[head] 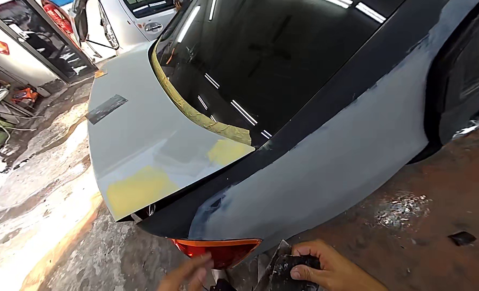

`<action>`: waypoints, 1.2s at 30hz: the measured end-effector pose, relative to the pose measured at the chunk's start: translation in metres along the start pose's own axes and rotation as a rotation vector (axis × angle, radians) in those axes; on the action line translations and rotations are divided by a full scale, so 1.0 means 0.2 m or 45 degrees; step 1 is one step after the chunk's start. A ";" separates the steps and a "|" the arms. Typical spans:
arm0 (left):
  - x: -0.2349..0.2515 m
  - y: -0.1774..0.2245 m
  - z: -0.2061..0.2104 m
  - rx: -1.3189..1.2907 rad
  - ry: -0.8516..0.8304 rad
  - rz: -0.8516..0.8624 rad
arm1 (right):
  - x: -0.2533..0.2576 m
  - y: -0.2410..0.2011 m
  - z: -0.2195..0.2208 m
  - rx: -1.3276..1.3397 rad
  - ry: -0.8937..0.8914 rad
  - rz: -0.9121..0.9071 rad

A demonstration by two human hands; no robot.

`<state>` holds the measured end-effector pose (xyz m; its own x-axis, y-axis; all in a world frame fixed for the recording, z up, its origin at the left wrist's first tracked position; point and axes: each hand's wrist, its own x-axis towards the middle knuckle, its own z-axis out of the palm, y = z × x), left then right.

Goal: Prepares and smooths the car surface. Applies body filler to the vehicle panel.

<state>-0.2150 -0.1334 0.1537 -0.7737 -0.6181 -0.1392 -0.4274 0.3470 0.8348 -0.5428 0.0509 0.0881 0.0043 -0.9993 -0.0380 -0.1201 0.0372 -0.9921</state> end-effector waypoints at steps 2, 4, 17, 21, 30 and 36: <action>0.22 0.17 -0.11 0.041 0.362 0.296 | 0.03 -0.01 0.01 0.019 -0.007 -0.018; 0.44 0.26 -0.16 0.332 0.603 0.478 | 0.06 -0.01 0.03 0.038 -0.010 -0.006; 1.06 0.28 -0.04 1.210 0.344 0.396 | 0.06 0.03 -0.02 -0.105 0.054 0.007; 0.93 0.26 0.03 1.218 0.415 0.378 | 0.07 0.00 -0.03 -0.101 0.040 0.033; 1.08 0.34 0.00 1.038 0.426 0.300 | 0.23 -0.18 -0.07 0.020 0.044 -0.218; 0.57 0.23 -0.01 0.251 0.007 0.566 | 0.24 -0.43 -0.16 0.163 0.324 -0.244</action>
<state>-0.3208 -0.1894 0.1772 -0.8993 -0.3828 0.2114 -0.1365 0.7050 0.6960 -0.5646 0.0002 0.1748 -0.2354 -0.9577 0.1658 -0.0157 -0.1668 -0.9859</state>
